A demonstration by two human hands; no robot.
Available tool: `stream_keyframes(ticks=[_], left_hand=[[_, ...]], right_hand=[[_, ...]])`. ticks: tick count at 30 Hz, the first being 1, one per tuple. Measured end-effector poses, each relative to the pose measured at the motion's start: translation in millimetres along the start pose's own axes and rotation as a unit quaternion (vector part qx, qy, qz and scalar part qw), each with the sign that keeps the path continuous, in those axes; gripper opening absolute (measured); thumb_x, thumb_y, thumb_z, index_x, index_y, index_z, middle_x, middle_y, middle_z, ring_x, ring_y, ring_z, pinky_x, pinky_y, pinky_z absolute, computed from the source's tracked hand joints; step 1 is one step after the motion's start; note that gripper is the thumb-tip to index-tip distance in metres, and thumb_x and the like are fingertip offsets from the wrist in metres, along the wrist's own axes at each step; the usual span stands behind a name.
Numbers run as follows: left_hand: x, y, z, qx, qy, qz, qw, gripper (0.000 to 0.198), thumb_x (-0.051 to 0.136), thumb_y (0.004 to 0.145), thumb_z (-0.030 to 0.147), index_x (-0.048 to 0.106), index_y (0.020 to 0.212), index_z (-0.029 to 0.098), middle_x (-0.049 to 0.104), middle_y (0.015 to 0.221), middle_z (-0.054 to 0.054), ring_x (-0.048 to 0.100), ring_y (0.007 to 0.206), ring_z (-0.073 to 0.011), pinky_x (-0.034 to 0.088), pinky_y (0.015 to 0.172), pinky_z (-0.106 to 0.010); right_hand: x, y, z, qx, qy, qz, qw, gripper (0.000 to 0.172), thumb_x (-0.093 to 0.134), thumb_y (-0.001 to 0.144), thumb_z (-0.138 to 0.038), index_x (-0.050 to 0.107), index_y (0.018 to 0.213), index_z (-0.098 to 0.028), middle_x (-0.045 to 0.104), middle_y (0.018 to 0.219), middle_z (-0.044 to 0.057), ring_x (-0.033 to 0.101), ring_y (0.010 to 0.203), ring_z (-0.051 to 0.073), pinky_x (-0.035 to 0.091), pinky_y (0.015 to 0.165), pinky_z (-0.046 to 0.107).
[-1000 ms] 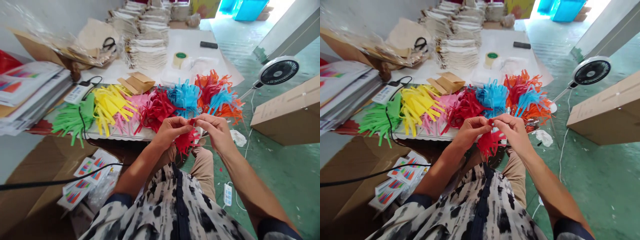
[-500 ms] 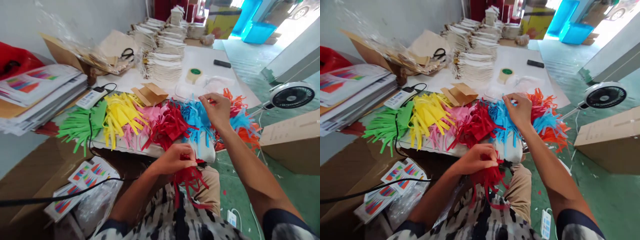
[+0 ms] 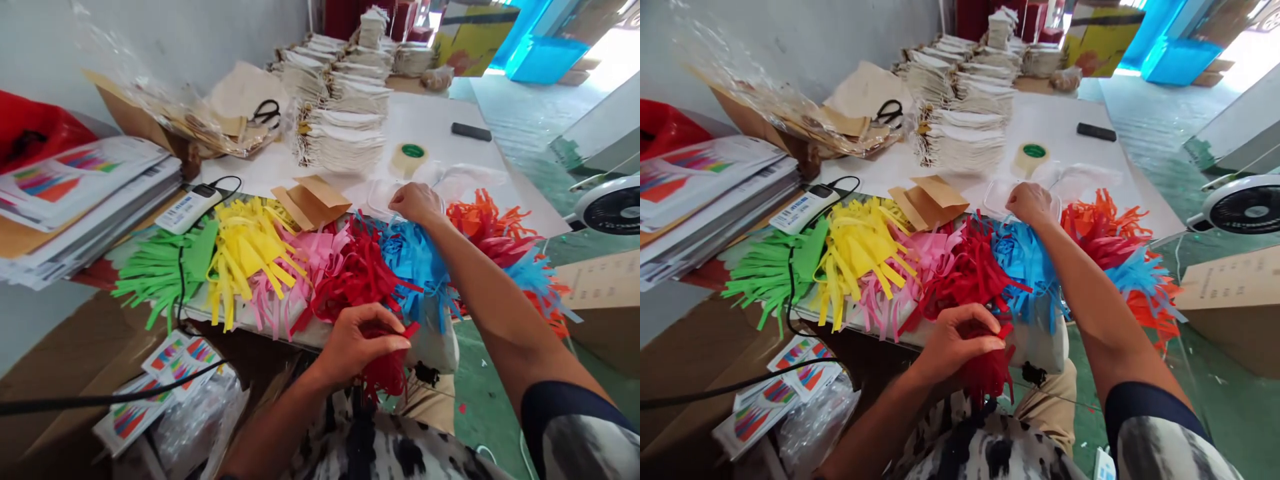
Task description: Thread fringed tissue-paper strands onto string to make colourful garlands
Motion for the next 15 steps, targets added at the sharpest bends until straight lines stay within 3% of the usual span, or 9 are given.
stream_keyframes(ticks=[3, 6, 9, 11, 15], left_hand=[[-3.4, 0, -4, -0.045, -0.044, 0.024, 0.998, 0.036, 0.099, 0.069, 0.034, 0.081, 0.097, 0.018, 0.079, 0.090, -0.005, 0.073, 0.083, -0.0163, 0.060, 0.079, -0.027], [-8.8, -1, -2, -0.050, -0.062, 0.057, 0.995, 0.031, 0.095, 0.074, 0.039, 0.083, 0.091, 0.017, 0.079, 0.082, -0.005, 0.073, 0.077, -0.0168, 0.060, 0.078, -0.029], [-17.5, -5, 4, -0.022, -0.060, 0.109, 0.992, 0.027, 0.092, 0.078, 0.040, 0.082, 0.089, 0.018, 0.078, 0.081, -0.003, 0.071, 0.075, -0.0145, 0.057, 0.076, -0.026], [-19.7, -9, 11, 0.004, -0.055, 0.134, 0.989, 0.026, 0.091, 0.080, 0.040, 0.081, 0.090, 0.019, 0.078, 0.085, -0.002, 0.069, 0.077, -0.0130, 0.056, 0.075, -0.024], [-9.2, -19, 31, 0.051, -0.028, 0.142, 0.988, 0.024, 0.088, 0.084, 0.040, 0.080, 0.092, 0.019, 0.076, 0.087, -0.001, 0.067, 0.078, -0.0124, 0.054, 0.075, -0.023]], right_hand=[[-16, -5, 3, -0.007, 0.047, 0.059, 0.997, 0.019, 0.075, 0.086, -0.035, 0.086, 0.097, -0.024, 0.083, 0.100, 0.009, 0.074, 0.100, 0.030, 0.056, 0.094, 0.043], [-47, -32, 2, -0.029, 0.150, 0.146, 0.978, 0.013, 0.075, 0.087, -0.030, 0.083, 0.088, -0.020, 0.080, 0.085, 0.008, 0.072, 0.084, 0.026, 0.054, 0.088, 0.041], [-78, -95, -9, -0.089, 0.312, 0.189, 0.927, 0.015, 0.074, 0.091, -0.033, 0.080, 0.085, -0.021, 0.077, 0.076, 0.003, 0.066, 0.071, 0.018, 0.052, 0.075, 0.034], [-88, -148, -18, -0.115, 0.399, 0.170, 0.894, 0.020, 0.075, 0.093, -0.040, 0.079, 0.084, -0.023, 0.078, 0.079, 0.003, 0.067, 0.072, 0.017, 0.052, 0.070, 0.032], [-84, -241, -28, -0.115, 0.490, 0.102, 0.858, 0.019, 0.080, 0.092, -0.046, 0.081, 0.089, -0.027, 0.080, 0.089, 0.002, 0.072, 0.079, 0.019, 0.057, 0.075, 0.033]])
Point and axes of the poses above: each hand's wrist, its own y-axis towards the middle knuckle, its own x-axis out of the palm, z = x × y, the point moved 9 cm from there along y, towards the middle knuckle
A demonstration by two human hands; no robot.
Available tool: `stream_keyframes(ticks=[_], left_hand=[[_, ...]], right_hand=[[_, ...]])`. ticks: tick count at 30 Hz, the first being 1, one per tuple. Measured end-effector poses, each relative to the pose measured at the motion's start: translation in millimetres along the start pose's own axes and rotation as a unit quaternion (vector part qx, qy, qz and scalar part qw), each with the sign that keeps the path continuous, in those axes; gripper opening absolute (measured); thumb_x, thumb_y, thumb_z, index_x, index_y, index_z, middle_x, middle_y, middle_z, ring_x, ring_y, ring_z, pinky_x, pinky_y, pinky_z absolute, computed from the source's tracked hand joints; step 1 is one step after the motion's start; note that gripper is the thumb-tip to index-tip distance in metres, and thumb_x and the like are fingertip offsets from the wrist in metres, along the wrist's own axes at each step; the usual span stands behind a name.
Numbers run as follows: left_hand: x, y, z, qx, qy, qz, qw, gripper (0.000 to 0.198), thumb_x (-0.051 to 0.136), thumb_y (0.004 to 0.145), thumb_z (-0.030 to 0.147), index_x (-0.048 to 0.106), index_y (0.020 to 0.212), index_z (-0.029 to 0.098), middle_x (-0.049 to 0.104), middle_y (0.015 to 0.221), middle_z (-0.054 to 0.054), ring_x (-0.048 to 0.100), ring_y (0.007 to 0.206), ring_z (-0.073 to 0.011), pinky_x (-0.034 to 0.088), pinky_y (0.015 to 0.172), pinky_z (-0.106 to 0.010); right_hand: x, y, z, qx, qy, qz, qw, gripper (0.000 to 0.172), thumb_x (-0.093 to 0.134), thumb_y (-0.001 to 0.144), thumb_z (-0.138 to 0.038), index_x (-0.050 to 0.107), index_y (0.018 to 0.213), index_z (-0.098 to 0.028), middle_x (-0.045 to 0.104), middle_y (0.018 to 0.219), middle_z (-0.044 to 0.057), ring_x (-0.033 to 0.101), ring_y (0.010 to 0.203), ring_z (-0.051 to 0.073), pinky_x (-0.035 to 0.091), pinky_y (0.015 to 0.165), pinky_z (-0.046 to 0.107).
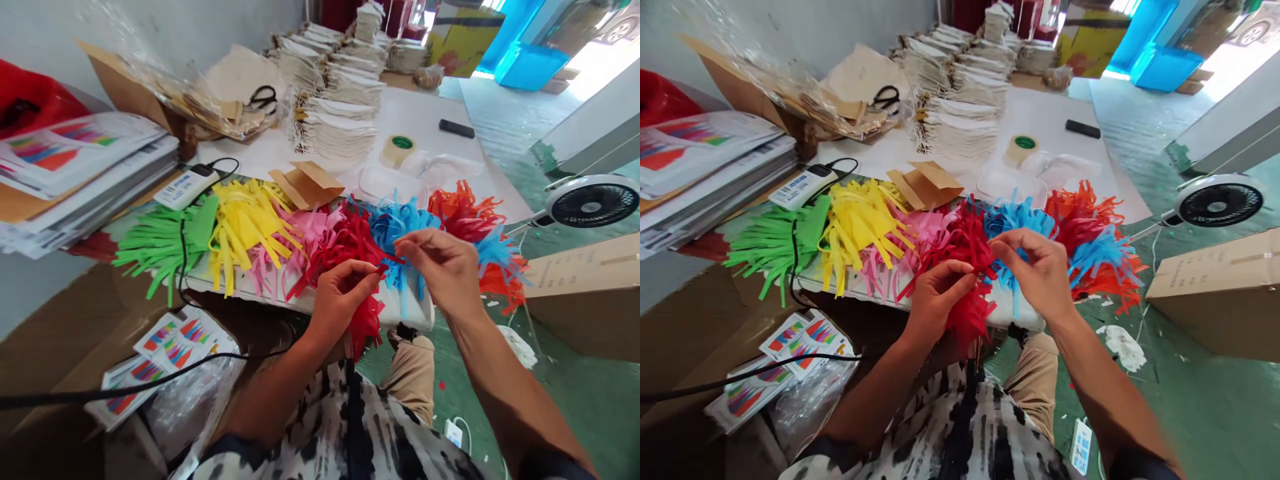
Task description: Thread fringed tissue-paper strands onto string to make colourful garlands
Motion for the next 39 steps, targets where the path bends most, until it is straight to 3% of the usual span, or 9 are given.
stream_keyframes(ticks=[5, 17, 23, 27, 34, 39], left_hand=[[20.7, -20, 18, 0.028, 0.031, -0.026, 0.999, 0.020, 0.086, 0.087, 0.038, 0.079, 0.091, 0.019, 0.074, 0.087, -0.001, 0.065, 0.078, -0.0116, 0.052, 0.074, -0.022], [46.7, -54, 36, 0.070, 0.067, -0.061, 0.993, 0.019, 0.085, 0.088, 0.038, 0.080, 0.089, 0.020, 0.074, 0.086, -0.003, 0.065, 0.076, -0.0130, 0.054, 0.072, -0.025], [50.5, -64, 44, 0.112, 0.082, -0.057, 0.989, 0.019, 0.084, 0.089, 0.038, 0.080, 0.088, 0.020, 0.075, 0.086, -0.003, 0.065, 0.075, -0.0131, 0.053, 0.070, -0.025], [52.7, -67, 39, 0.109, 0.074, -0.053, 0.990, 0.018, 0.085, 0.089, 0.037, 0.080, 0.090, 0.020, 0.076, 0.087, -0.002, 0.067, 0.078, -0.0129, 0.055, 0.074, -0.025], [62.9, -69, 18, 0.055, -0.002, -0.085, 0.995, 0.032, 0.091, 0.082, 0.038, 0.073, 0.101, 0.020, 0.075, 0.097, -0.003, 0.072, 0.090, -0.0146, 0.059, 0.085, -0.026], [59.7, -68, 16, 0.042, 0.004, -0.063, 0.997, 0.032, 0.093, 0.079, 0.038, 0.070, 0.090, 0.018, 0.073, 0.086, -0.001, 0.070, 0.079, -0.0129, 0.058, 0.077, -0.024]], right_hand=[[-5, -46, -10, -0.016, 0.047, -0.004, 0.999, 0.009, 0.083, 0.090, -0.039, 0.084, 0.089, -0.030, 0.079, 0.091, 0.001, 0.071, 0.088, 0.019, 0.057, 0.083, 0.035], [-25, -87, -33, -0.013, 0.013, 0.025, 1.000, 0.018, 0.078, 0.095, -0.044, 0.079, 0.088, -0.028, 0.075, 0.090, 0.002, 0.068, 0.086, 0.020, 0.053, 0.077, 0.034], [-27, -98, -40, -0.016, 0.009, 0.026, 0.999, 0.016, 0.076, 0.096, -0.045, 0.081, 0.094, -0.029, 0.075, 0.093, 0.002, 0.068, 0.089, 0.020, 0.054, 0.082, 0.036], [-26, -105, -43, -0.033, -0.006, 0.024, 0.999, 0.012, 0.077, 0.096, -0.042, 0.081, 0.095, -0.031, 0.075, 0.093, 0.002, 0.068, 0.090, 0.021, 0.053, 0.082, 0.036], [-43, -116, -40, -0.049, -0.026, 0.125, 0.991, 0.018, 0.077, 0.095, -0.045, 0.078, 0.086, -0.029, 0.074, 0.088, 0.003, 0.068, 0.088, 0.023, 0.054, 0.084, 0.040], [-37, -121, -24, -0.003, 0.011, 0.077, 0.997, 0.019, 0.076, 0.095, -0.047, 0.079, 0.089, -0.029, 0.077, 0.093, 0.004, 0.070, 0.089, 0.022, 0.057, 0.083, 0.038]])
Point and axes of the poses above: each hand's wrist, its own y-axis towards the middle knuckle, its own x-axis out of the palm, z = x × y, the point moved 9 cm from there along y, towards the middle knuckle
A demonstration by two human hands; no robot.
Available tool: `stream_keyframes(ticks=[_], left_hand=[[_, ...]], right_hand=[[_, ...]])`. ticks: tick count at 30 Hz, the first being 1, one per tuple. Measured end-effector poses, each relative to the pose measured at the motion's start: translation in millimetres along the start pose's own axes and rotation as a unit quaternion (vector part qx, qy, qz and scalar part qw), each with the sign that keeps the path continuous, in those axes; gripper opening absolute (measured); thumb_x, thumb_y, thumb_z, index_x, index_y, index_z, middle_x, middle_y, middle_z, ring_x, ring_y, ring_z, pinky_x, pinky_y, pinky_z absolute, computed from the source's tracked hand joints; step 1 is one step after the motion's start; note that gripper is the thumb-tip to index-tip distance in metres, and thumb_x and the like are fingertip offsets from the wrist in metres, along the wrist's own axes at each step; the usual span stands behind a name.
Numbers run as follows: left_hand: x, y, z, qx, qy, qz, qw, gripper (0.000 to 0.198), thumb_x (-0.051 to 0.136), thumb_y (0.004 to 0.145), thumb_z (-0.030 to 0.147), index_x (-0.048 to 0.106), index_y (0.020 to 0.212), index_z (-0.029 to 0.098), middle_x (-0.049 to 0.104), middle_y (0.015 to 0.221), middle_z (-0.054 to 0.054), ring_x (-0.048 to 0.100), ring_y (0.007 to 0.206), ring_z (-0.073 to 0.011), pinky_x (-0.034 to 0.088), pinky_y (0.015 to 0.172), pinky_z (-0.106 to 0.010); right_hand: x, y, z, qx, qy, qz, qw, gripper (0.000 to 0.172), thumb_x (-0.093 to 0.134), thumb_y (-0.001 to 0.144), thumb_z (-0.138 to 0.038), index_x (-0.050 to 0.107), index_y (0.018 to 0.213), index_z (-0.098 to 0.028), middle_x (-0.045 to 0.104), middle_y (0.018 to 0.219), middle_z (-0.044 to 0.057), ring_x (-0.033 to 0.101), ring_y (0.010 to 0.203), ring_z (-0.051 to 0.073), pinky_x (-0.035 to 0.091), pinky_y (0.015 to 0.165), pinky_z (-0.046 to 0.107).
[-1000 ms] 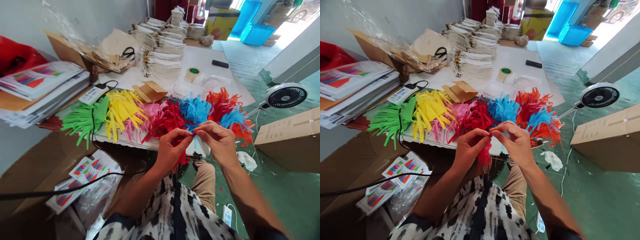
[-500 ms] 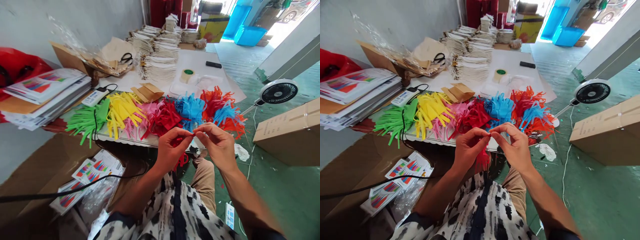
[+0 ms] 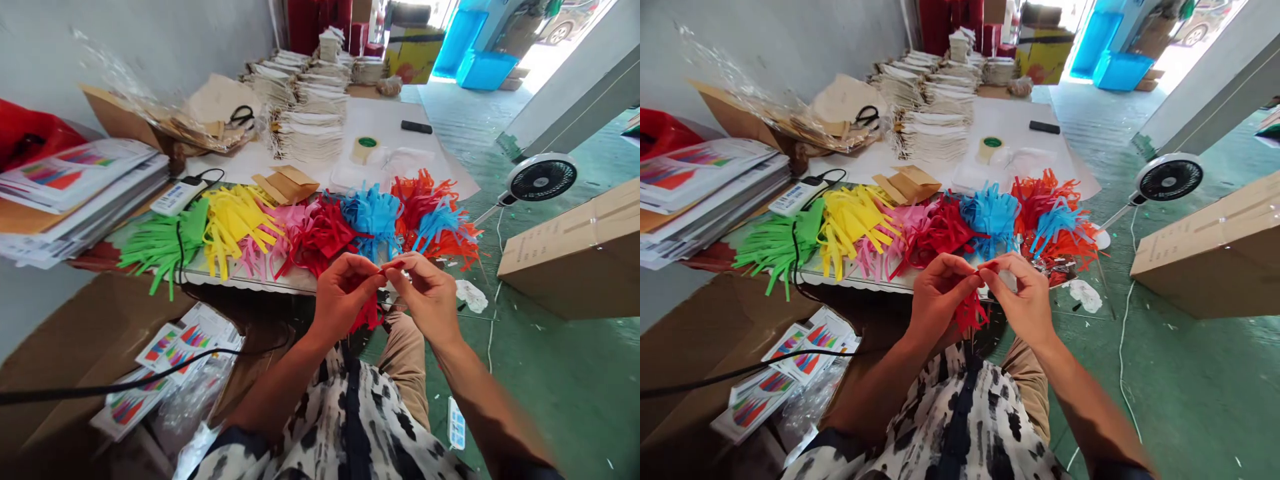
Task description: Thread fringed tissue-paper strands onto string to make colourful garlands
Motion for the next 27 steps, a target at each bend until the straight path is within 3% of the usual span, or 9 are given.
stream_keyframes(ticks=[3, 6, 10, 14, 19, 21, 24, 26, 27], left_hand=[[2.0, 0, -3, 0.002, -0.002, -0.004, 1.000, 0.033, 0.094, 0.077, 0.038, 0.070, 0.087, 0.018, 0.071, 0.084, 0.000, 0.067, 0.076, -0.0112, 0.055, 0.074, -0.022], [5.2, 1, -10, -0.003, 0.009, -0.021, 1.000, 0.032, 0.093, 0.079, 0.039, 0.071, 0.089, 0.018, 0.071, 0.085, 0.000, 0.066, 0.077, -0.0110, 0.053, 0.074, -0.022], [16.7, 3, -25, -0.044, 0.035, -0.099, 0.993, 0.036, 0.084, 0.087, 0.051, 0.074, 0.098, 0.018, 0.070, 0.080, 0.000, 0.063, 0.071, -0.0116, 0.049, 0.068, -0.022], [25.9, 2, -34, -0.051, 0.106, -0.173, 0.978, 0.045, 0.068, 0.097, 0.059, 0.076, 0.087, 0.016, 0.059, 0.064, 0.002, 0.049, 0.059, -0.0098, 0.039, 0.060, -0.023], [30.2, -1, -45, -0.071, 0.112, -0.212, 0.968, 0.048, 0.061, 0.101, 0.060, 0.069, 0.084, 0.017, 0.055, 0.065, 0.003, 0.046, 0.059, -0.0091, 0.035, 0.060, -0.023], [29.0, 0, -49, -0.075, 0.117, -0.206, 0.969, 0.050, 0.060, 0.102, 0.062, 0.068, 0.084, 0.016, 0.054, 0.067, 0.003, 0.045, 0.061, -0.0090, 0.035, 0.061, -0.023], [28.1, 7, -52, -0.062, 0.153, -0.212, 0.963, 0.053, 0.052, 0.104, 0.064, 0.072, 0.092, 0.016, 0.060, 0.073, 0.001, 0.050, 0.066, -0.0108, 0.039, 0.063, -0.024], [23.2, 16, -49, -0.019, 0.229, -0.210, 0.950, 0.050, 0.051, 0.106, 0.061, 0.074, 0.100, 0.017, 0.067, 0.082, -0.001, 0.057, 0.074, -0.0137, 0.044, 0.069, -0.026], [18.0, 22, -45, 0.019, 0.291, -0.197, 0.936, 0.045, 0.054, 0.106, 0.057, 0.074, 0.104, 0.017, 0.071, 0.089, -0.003, 0.061, 0.081, -0.0159, 0.048, 0.076, -0.028]], right_hand=[[2, -6, 11, 0.023, 0.024, -0.023, 0.999, 0.016, 0.076, 0.095, -0.044, 0.081, 0.090, -0.029, 0.078, 0.095, 0.003, 0.071, 0.090, 0.022, 0.058, 0.083, 0.037], [-8, -9, 15, 0.016, 0.040, -0.005, 0.999, 0.009, 0.077, 0.095, -0.038, 0.083, 0.095, -0.032, 0.079, 0.093, 0.002, 0.070, 0.089, 0.021, 0.057, 0.084, 0.037], [-16, -7, 15, 0.014, 0.016, 0.000, 1.000, 0.006, 0.080, 0.092, -0.035, 0.084, 0.088, -0.033, 0.077, 0.086, 0.001, 0.068, 0.084, 0.021, 0.055, 0.078, 0.037], [-13, -7, 25, 0.047, 0.032, -0.045, 0.997, 0.009, 0.079, 0.093, -0.035, 0.085, 0.086, -0.032, 0.076, 0.084, 0.002, 0.067, 0.082, 0.021, 0.054, 0.077, 0.038], [-36, -8, 40, 0.044, 0.062, 0.064, 0.995, 0.007, 0.082, 0.091, -0.034, 0.083, 0.085, -0.030, 0.073, 0.081, 0.001, 0.062, 0.077, 0.018, 0.049, 0.073, 0.034], [-29, -7, 46, 0.059, 0.063, 0.024, 0.996, 0.014, 0.079, 0.093, -0.037, 0.082, 0.083, -0.028, 0.072, 0.081, 0.001, 0.065, 0.082, 0.019, 0.051, 0.078, 0.034], [-11, -4, 53, 0.079, 0.038, -0.088, 0.992, 0.031, 0.078, 0.094, -0.040, 0.076, 0.068, -0.023, 0.076, 0.085, 0.004, 0.070, 0.094, 0.022, 0.055, 0.083, 0.035], [-15, 6, 59, 0.107, 0.037, -0.084, 0.990, 0.033, 0.079, 0.093, -0.040, 0.074, 0.066, -0.022, 0.079, 0.089, 0.005, 0.071, 0.082, 0.020, 0.055, 0.071, 0.033], [-26, 16, 61, 0.113, 0.042, -0.039, 0.992, 0.030, 0.080, 0.092, -0.039, 0.075, 0.069, -0.021, 0.080, 0.092, 0.006, 0.070, 0.074, 0.018, 0.053, 0.064, 0.032]])
Point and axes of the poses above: each hand's wrist, its own y-axis towards the middle knuckle, its own x-axis out of the palm, z = x × y, the point moved 9 cm from there along y, towards the middle knuckle
